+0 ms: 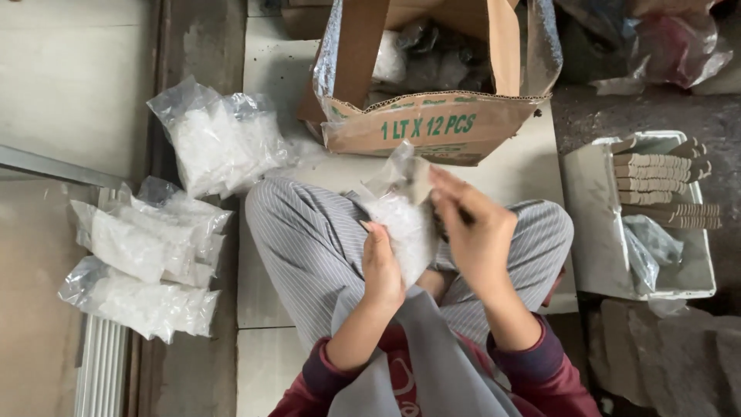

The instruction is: Packaging small hardware components into individual plastic bags and then organizing them into a cardboard box.

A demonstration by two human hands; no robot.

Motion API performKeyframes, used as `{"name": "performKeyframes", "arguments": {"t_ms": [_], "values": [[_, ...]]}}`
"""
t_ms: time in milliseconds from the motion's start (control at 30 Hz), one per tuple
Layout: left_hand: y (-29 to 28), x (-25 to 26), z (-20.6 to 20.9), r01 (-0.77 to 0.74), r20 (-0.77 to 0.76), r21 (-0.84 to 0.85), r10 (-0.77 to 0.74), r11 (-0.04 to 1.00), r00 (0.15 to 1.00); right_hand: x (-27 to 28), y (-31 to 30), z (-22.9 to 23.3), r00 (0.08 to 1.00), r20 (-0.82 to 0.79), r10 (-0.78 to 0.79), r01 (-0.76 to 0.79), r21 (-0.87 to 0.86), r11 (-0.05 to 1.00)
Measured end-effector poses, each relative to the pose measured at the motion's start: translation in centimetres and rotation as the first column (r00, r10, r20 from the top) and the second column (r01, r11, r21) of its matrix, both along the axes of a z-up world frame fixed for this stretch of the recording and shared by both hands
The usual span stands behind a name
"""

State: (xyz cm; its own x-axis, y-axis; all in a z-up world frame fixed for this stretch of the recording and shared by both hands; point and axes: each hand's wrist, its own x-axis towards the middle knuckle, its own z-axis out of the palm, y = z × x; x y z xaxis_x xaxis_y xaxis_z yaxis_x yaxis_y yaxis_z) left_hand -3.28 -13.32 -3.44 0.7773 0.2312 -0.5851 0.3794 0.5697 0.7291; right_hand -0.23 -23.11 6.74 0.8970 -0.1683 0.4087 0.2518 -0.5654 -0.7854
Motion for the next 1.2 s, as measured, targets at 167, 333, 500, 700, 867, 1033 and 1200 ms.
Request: {"name": "performKeyframes", "arguments": {"t_ms": [167, 333, 500, 700, 867, 1033, 1200], "values": [[0.2, 1.3, 3.0, -0.071, 0.174, -0.046, 0.078, 0.996, 0.982, -2.5, 2.4, -0.8, 0.923, 0.353, 0.155, -0.014, -0.370, 0.929], [0.6, 2.2, 5.8, -0.099, 0.260, -0.289, 0.178, 0.952, 0.949, -3.1, 2.1, -1.1, 0.864, 0.447, 0.231, 0.005, -0.467, 0.884], [0.6, 1.5, 4.0, 0.050, 0.368, -0.118, -0.003, 0.992, 0.930, -0.6, 2.0, 1.3, 0.870, 0.486, 0.081, 0.084, -0.308, 0.948], [1.2, 1.0, 2.7, 0.052, 0.270, -0.140, -0.012, 0.989, 0.963, 1.2, 0.4, 2.2, 0.962, 0.265, -0.068, 0.083, -0.048, 0.995], [1.3, 2.0, 4.1, 0.088, 0.352, -0.136, -0.035, 0.987, 0.936, 0.0, 1.9, 2.3, 0.958, 0.273, 0.085, -0.027, -0.209, 0.977], [2.3, 2.0, -1.4, 0.018, 0.339, -0.202, 0.052, 0.979, 0.939, -3.2, 3.2, -0.4, 0.956, 0.263, 0.132, -0.022, -0.385, 0.923], [3.6, 1.9, -4.9, -0.010, -0.003, -0.946, 0.024, 0.324, 1.000, -4.8, 1.4, -2.5, 0.955, 0.056, 0.291, -0.253, -0.359, 0.898]]}}
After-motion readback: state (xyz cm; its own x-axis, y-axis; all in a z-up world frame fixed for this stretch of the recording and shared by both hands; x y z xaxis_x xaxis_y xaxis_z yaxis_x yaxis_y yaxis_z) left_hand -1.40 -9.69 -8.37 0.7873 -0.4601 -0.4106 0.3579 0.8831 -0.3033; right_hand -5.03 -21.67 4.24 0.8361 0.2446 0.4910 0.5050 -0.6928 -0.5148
